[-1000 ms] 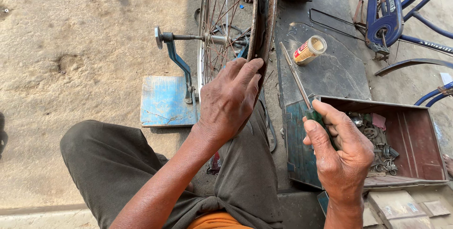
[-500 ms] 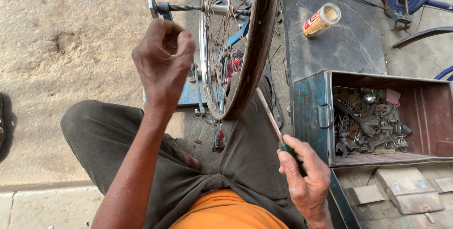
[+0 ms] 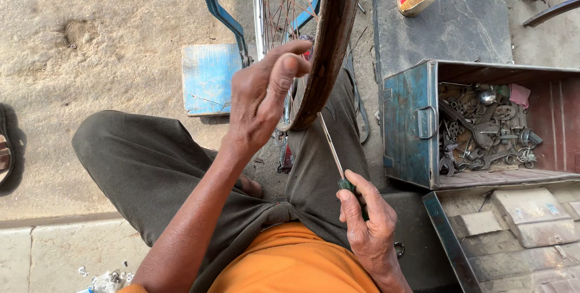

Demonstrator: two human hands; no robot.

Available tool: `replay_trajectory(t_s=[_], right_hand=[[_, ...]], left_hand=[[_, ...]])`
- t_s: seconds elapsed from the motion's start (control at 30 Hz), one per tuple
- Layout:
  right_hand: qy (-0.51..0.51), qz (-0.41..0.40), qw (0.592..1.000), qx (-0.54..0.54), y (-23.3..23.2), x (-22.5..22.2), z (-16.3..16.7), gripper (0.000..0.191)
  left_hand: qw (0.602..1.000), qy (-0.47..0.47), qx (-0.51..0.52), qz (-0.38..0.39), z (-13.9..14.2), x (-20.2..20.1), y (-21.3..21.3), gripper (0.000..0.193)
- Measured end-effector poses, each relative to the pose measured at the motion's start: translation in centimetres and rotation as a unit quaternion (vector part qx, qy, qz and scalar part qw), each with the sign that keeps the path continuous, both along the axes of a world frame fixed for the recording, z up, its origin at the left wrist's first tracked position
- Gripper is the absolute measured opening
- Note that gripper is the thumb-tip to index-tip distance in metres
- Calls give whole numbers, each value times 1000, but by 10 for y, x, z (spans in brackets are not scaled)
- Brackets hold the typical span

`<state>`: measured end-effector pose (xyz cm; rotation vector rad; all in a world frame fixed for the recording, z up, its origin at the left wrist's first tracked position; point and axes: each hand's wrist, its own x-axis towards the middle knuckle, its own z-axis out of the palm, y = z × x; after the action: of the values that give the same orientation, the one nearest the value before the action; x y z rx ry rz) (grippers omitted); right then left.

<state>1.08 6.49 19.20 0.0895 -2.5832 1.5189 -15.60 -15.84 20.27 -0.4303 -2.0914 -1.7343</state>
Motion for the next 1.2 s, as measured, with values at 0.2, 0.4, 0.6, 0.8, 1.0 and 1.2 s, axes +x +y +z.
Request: replay_trajectory(t_s=[0.2,0.4,0.6,0.8,1.0,1.2], right_hand=[[19,-16,1000,9,-17,-4,5,33],[126,56,989,57,-10,-19,-4,32],[92,183,979,9,55,-84,-9,31],[-51,217,967,-123,84,-108,-21,27],[-97,150,966,-185,59,-96,-8,30],[55,61,996,20,43,-83,93,31]], left_hand=[[996,-87,14,-1,28,-1,22,55],[994,-99,14,-34,28,-5,17,56],[975,-151,109,-125,21,-8,20,63],[955,-191,145,-174,22,-8,14,67],[977,-142,57,-148,30,-14,7,62],[991,-120,-46,-43,31,-6,10,50]])
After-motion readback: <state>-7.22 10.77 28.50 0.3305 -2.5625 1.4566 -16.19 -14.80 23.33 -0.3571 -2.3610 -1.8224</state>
